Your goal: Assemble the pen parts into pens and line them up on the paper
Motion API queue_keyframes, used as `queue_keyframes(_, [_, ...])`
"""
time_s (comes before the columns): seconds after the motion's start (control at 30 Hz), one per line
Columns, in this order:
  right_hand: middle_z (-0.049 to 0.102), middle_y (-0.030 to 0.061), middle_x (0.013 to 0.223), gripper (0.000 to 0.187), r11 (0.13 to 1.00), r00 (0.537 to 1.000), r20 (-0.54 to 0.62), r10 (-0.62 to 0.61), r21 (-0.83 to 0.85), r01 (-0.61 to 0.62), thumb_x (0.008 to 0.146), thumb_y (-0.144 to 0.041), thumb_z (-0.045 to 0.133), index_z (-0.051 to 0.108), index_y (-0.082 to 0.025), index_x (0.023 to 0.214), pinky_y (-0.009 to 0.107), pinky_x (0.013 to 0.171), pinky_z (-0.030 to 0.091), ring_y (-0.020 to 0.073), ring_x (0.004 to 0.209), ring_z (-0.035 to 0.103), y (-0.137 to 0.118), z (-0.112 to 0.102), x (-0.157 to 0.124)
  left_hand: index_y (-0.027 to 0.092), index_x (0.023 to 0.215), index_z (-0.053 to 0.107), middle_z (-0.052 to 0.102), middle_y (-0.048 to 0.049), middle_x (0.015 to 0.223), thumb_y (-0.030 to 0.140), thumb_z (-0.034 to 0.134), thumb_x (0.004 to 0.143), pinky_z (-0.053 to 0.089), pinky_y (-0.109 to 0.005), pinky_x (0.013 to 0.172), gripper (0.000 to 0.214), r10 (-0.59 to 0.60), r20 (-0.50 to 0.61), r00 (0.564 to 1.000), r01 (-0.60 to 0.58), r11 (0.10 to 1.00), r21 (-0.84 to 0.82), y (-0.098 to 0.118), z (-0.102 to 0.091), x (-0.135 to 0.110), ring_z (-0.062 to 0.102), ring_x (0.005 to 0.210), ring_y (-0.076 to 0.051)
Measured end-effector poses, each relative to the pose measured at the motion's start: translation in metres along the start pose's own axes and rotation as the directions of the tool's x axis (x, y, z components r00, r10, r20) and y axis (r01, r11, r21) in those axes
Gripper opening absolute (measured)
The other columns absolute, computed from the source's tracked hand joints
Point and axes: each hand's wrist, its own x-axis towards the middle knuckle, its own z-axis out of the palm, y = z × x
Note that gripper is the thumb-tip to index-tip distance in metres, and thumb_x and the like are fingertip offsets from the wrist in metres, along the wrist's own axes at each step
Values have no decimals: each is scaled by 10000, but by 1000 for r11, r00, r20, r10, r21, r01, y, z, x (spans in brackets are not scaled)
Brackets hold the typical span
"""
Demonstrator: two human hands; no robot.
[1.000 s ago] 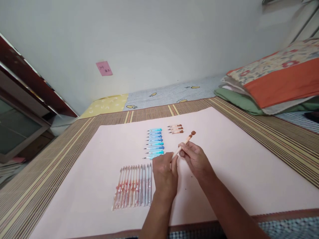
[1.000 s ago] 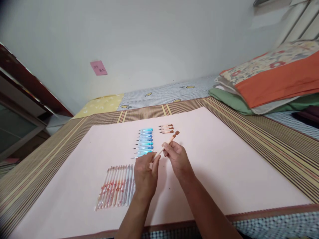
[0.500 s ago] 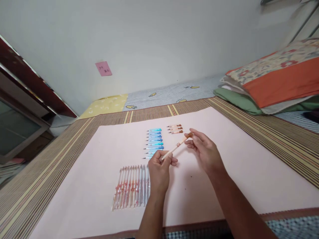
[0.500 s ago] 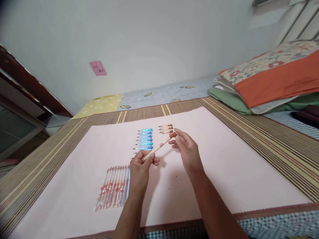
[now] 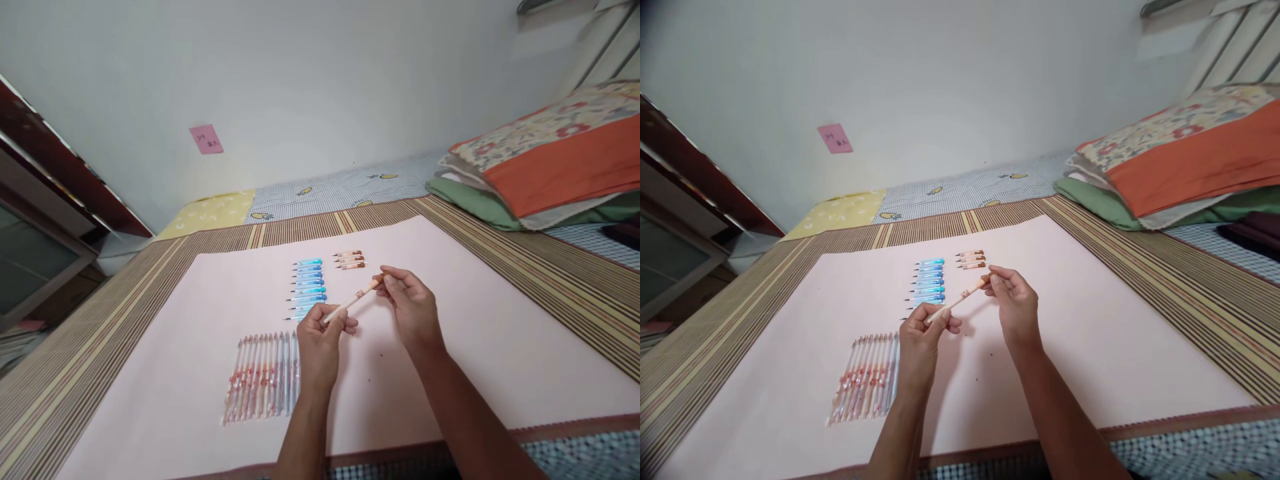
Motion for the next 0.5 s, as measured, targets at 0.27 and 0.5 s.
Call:
queue_keyframes(0.27, [721,52,819,292,996,998,35,57,-78,-54,765,-419,776,725,-187,936,346,746,525,173,724,656,-5,-6,2,172,871,675,729,-39,724,321,697,837,506,-289,728,154,85,16,996,-86,992,87,0,-4,-1,678,710,-179])
queue_keyframes(0.5, [622,2,639,338,975,985,126,121,-201,-94,730,-499,791,702,-178,782,295,600,459,133,578,544,-1,-13,4,170,856,658,729,-38,720,305,699,846,504,-289,732,141,90,42,995,-93,992,79,10,-12,0,676,710,-173])
